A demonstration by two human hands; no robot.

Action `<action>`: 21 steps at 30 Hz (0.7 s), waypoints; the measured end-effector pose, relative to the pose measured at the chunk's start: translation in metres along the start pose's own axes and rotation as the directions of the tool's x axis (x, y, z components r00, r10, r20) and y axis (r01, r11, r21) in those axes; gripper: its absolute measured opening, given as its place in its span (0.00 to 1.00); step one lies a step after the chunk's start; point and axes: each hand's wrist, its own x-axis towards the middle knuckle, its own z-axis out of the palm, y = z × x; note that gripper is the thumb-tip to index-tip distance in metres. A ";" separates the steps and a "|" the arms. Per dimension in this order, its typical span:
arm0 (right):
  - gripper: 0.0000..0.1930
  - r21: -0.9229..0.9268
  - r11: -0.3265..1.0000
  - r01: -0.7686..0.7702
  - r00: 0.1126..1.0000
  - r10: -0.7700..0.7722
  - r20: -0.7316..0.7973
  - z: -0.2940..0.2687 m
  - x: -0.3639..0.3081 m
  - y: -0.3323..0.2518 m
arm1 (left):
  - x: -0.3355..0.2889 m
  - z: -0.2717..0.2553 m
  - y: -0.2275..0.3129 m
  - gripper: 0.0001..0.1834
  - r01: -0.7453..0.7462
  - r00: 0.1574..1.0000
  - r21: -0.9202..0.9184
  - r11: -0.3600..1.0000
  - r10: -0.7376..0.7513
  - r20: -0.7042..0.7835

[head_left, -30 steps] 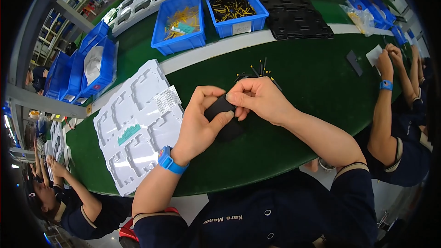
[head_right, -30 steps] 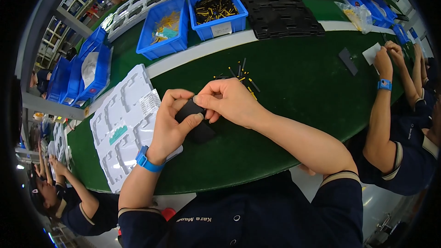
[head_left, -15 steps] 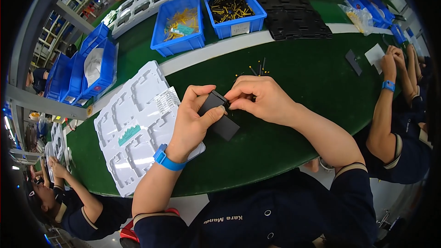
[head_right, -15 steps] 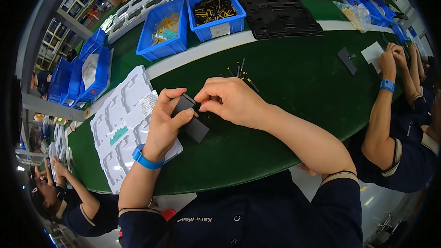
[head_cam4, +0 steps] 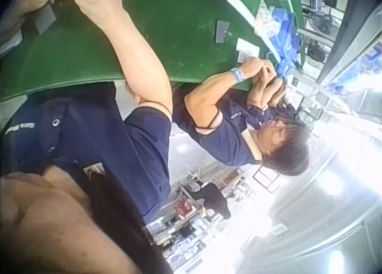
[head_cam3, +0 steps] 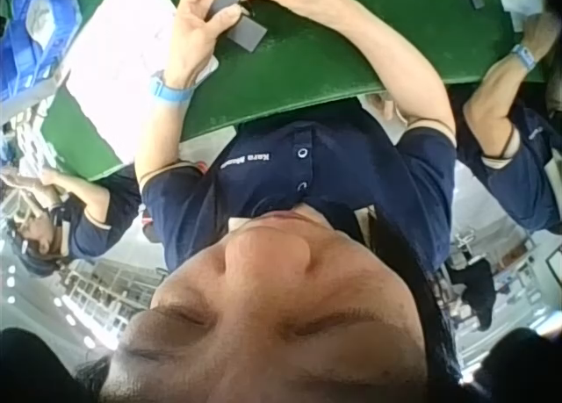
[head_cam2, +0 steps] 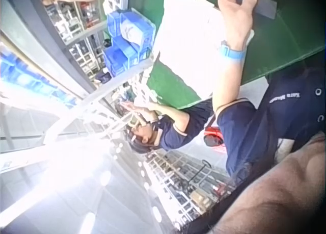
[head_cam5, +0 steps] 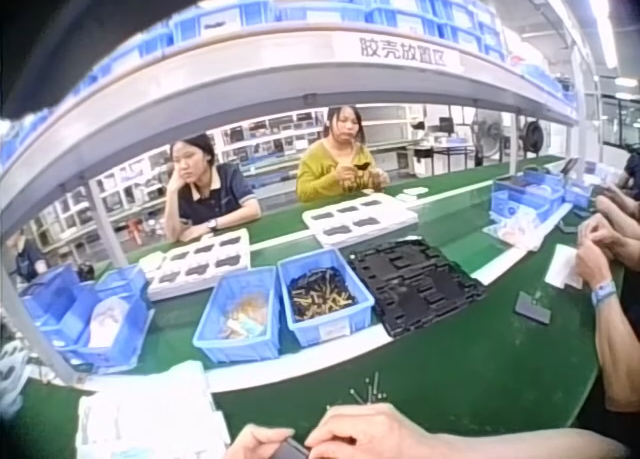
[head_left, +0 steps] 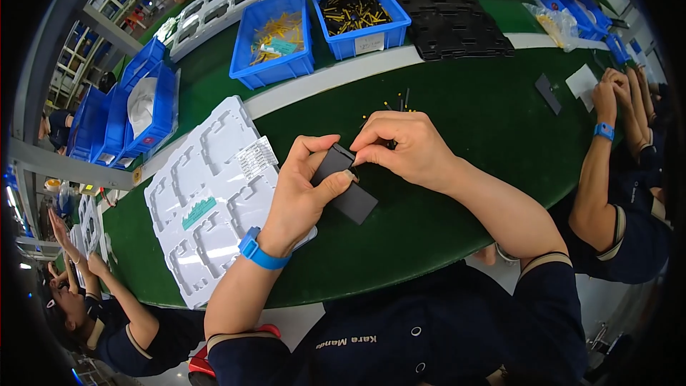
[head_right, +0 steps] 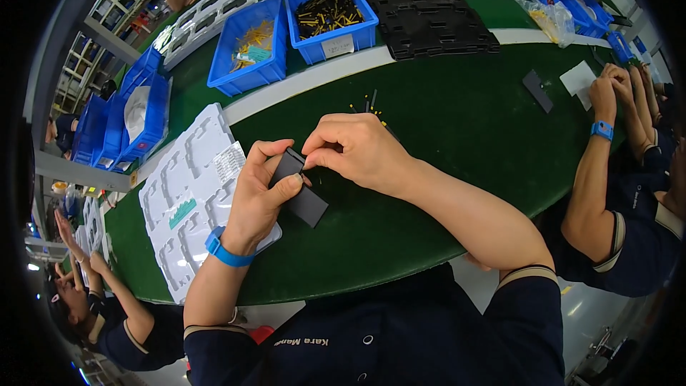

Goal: Assembling small plastic housings with metal pins at a factory assembly line station.

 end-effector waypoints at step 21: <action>0.09 0.500 0.557 -0.663 0.747 0.542 0.385 -0.001 0.007 -0.005 | -0.005 0.014 -0.001 0.22 -0.100 0.979 0.533 0.840 0.179 -0.099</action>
